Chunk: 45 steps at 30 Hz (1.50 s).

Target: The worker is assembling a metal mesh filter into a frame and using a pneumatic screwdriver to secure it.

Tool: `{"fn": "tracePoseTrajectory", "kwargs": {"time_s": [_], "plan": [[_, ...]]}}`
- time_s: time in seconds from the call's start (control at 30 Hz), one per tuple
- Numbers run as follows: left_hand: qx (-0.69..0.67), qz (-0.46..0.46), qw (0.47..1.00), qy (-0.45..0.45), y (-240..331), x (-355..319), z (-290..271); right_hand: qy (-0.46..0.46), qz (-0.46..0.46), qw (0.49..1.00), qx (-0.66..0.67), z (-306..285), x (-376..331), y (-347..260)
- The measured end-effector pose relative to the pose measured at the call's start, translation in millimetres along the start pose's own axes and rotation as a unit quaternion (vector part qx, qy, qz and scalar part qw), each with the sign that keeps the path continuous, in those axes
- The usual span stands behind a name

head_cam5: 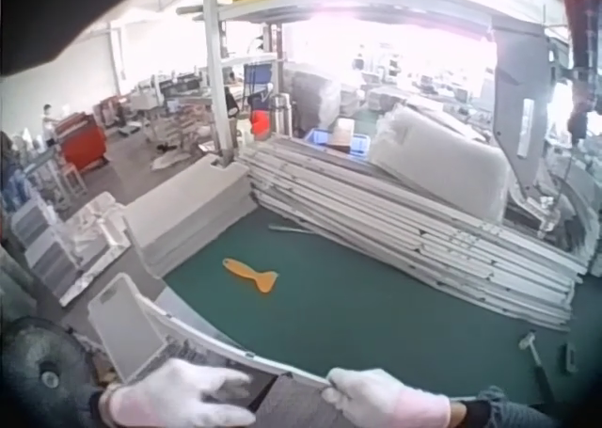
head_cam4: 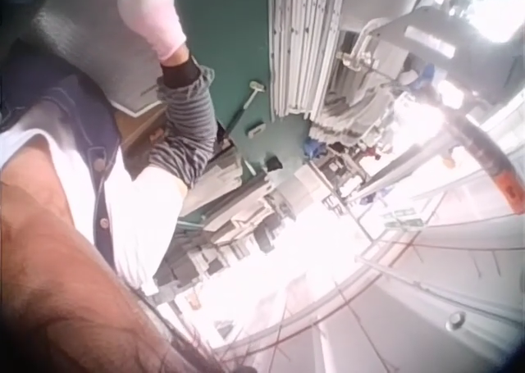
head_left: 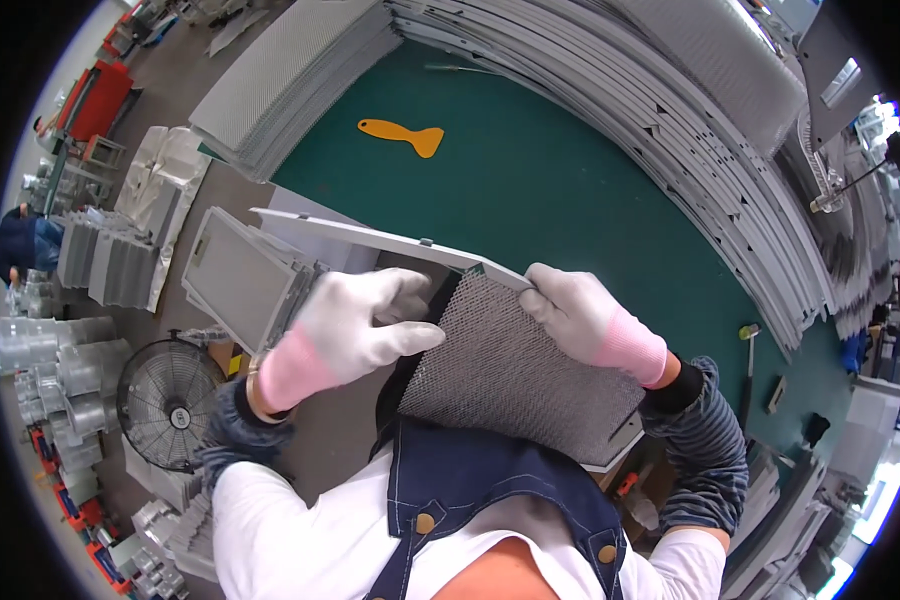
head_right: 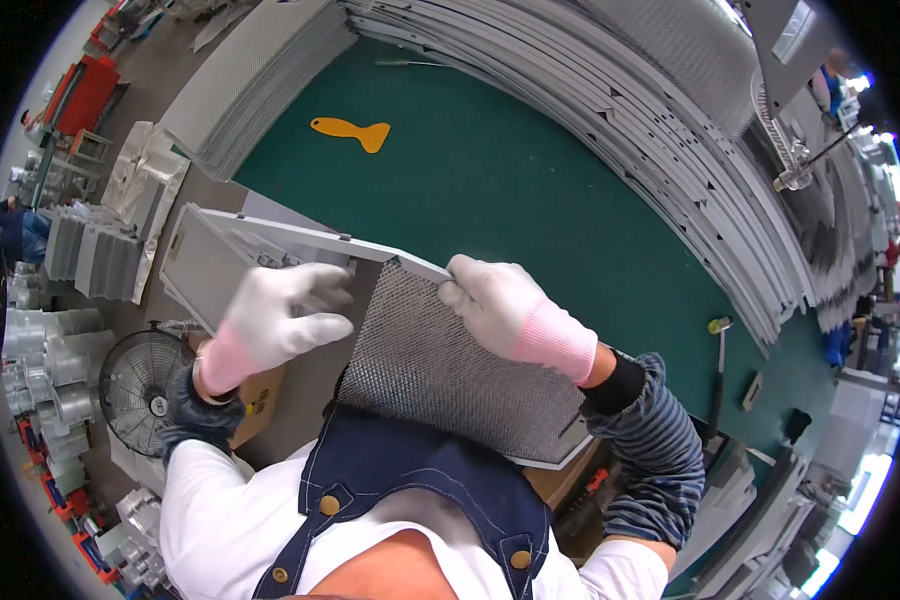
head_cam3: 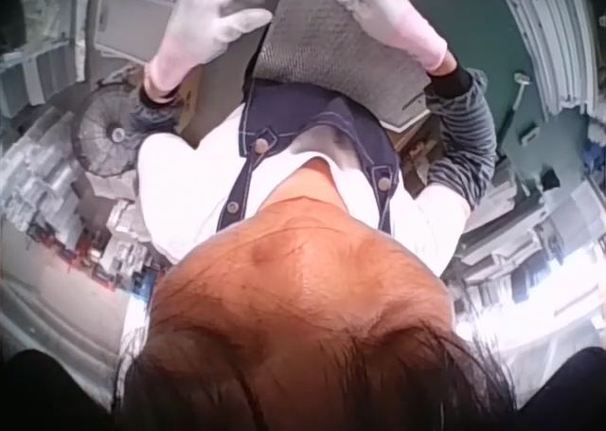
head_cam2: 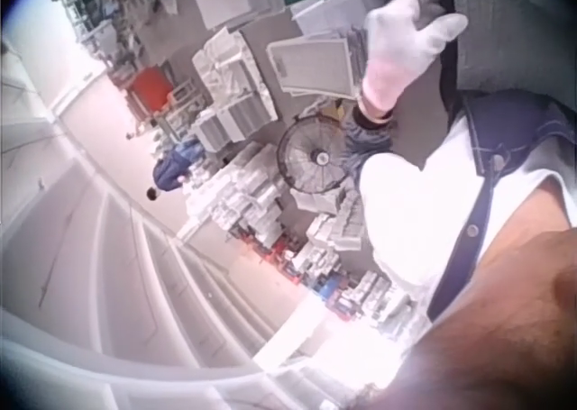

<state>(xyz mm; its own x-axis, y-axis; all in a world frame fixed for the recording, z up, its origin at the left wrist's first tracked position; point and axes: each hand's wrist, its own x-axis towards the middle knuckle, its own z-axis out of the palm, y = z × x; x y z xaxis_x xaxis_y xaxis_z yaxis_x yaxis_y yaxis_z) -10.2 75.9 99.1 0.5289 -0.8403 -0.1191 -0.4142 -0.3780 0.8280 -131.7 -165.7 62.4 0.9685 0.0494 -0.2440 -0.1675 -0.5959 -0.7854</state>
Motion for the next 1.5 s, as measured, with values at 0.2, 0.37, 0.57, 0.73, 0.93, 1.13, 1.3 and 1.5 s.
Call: {"fn": "tracePoseTrajectory", "kwargs": {"time_s": [0.2, 0.37, 0.57, 0.73, 0.93, 1.13, 1.3, 1.5], "plan": [[-0.448, -0.042, 0.892, 0.029, -37, 28, 81, -0.058, -0.005, 0.996, -0.062, 6, 9, -14], [-0.473, -0.078, 0.876, 0.052, -50, 35, 90, -0.084, 0.009, 0.988, -0.128, 9, 15, -12], [-0.479, -0.091, 0.869, 0.089, -47, 23, 88, -0.170, 0.003, 0.985, -0.004, 14, 33, -4], [-0.447, -0.083, 0.886, 0.090, -58, 18, 91, -0.102, 0.062, 0.973, -0.197, 32, 30, -20], [-0.389, -0.034, 0.917, -0.082, -55, 34, 63, -0.267, 0.073, 0.960, 0.042, 0, 34, -3], [-0.471, -0.072, 0.879, 0.025, -116, 26, 53, 0.114, -0.169, 0.936, -0.288, 28, -39, 26], [-0.442, -0.036, 0.894, 0.064, -141, 31, 83, 0.105, -0.142, 0.927, -0.331, 74, -123, 72], [-0.493, 0.133, 0.860, 0.004, -62, 99, 40, 0.311, -0.176, 0.879, -0.316, 22, -122, 39]]}}
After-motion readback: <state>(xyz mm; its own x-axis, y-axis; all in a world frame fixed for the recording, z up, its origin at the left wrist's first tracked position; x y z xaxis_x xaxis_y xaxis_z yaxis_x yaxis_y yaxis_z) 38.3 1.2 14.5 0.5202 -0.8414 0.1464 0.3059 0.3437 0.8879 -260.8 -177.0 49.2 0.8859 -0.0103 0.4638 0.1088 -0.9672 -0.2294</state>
